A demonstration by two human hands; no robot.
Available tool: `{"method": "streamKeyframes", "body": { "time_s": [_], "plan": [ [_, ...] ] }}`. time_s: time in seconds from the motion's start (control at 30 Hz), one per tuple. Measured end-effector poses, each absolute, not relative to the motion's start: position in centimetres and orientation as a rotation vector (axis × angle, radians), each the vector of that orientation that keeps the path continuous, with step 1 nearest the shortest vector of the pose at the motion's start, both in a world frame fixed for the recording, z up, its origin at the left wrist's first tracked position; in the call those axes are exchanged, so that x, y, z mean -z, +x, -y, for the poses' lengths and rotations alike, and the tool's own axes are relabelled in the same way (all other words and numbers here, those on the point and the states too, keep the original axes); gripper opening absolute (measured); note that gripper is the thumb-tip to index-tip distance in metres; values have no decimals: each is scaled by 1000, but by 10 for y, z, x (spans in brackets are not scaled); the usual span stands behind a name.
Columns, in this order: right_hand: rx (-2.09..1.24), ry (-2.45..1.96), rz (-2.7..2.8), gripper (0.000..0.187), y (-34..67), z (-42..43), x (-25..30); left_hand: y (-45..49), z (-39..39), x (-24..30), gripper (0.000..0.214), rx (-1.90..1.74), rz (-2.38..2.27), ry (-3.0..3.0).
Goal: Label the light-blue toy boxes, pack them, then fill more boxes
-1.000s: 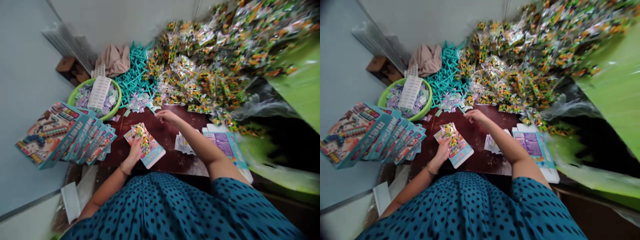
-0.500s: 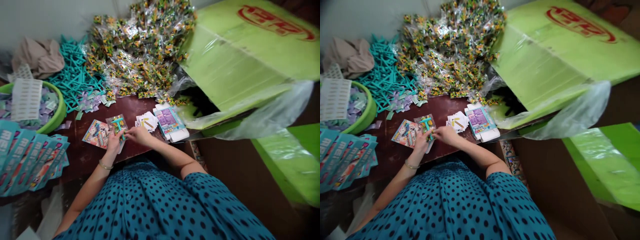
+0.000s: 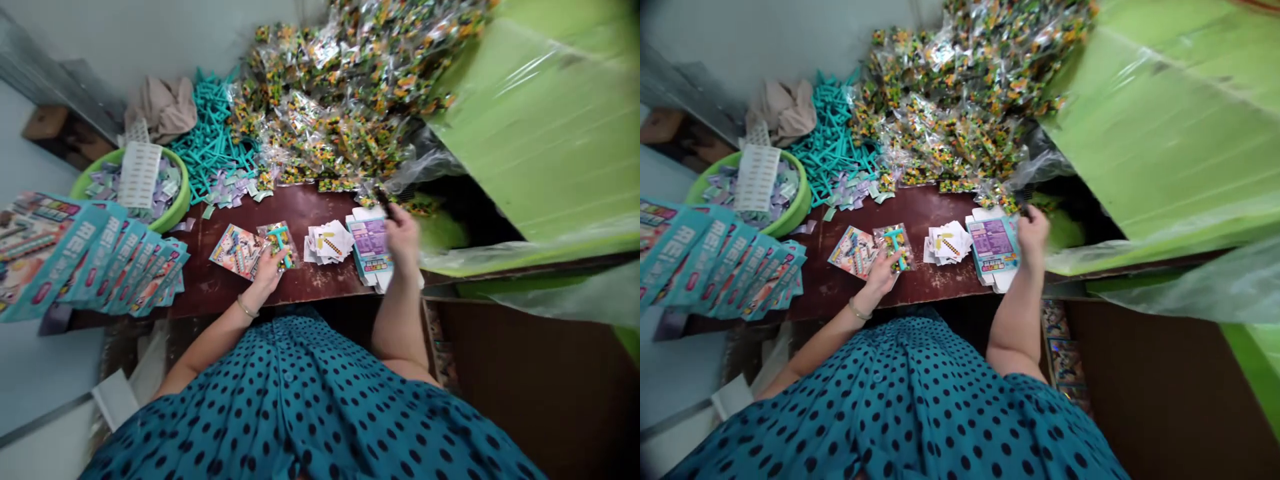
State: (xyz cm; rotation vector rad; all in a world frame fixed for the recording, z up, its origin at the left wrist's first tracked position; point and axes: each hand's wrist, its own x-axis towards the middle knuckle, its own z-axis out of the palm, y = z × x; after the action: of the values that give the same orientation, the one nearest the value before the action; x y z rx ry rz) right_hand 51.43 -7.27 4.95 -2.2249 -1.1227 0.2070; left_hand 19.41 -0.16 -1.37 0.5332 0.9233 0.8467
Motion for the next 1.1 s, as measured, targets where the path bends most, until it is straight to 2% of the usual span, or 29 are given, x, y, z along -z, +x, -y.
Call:
{"method": "streamKeyframes", "body": {
  "time_s": [0.1,0.23,0.3,0.43,0.57,0.67,0.8,0.87,0.93,0.97,1.1],
  "plan": [
    [-312,-1946,1354,57,401,61,-17,203,0,14,35,-904,-932,519],
    [-344,-1759,1552,54,281,54,14,204,3,9,7,-1047,-1026,401],
    [-309,-1698,1604,49,263,55,20,198,5,5,13,-1068,-1014,355],
    [-357,-1467,1439,42,267,62,22,192,11,-1,28,-1082,-954,355],
    [-673,-1359,921,59,268,59,23,198,13,3,40,-1089,-963,494],
    [-909,-1243,746,64,284,55,23,190,16,8,49,-955,-1013,1024],
    [-882,-1260,613,74,344,65,16,150,24,16,71,-579,-1028,2107],
    [-868,-1287,606,80,371,73,12,126,23,20,61,-551,-1070,2361],
    [-971,-1267,651,80,380,78,9,106,15,19,40,-707,-1132,2318],
    [-1062,-1233,684,78,376,78,9,97,8,16,35,-839,-1172,2221],
    [-1349,-1079,877,78,327,56,14,72,-19,-8,51,-1287,-1357,1620]
  ]
}}
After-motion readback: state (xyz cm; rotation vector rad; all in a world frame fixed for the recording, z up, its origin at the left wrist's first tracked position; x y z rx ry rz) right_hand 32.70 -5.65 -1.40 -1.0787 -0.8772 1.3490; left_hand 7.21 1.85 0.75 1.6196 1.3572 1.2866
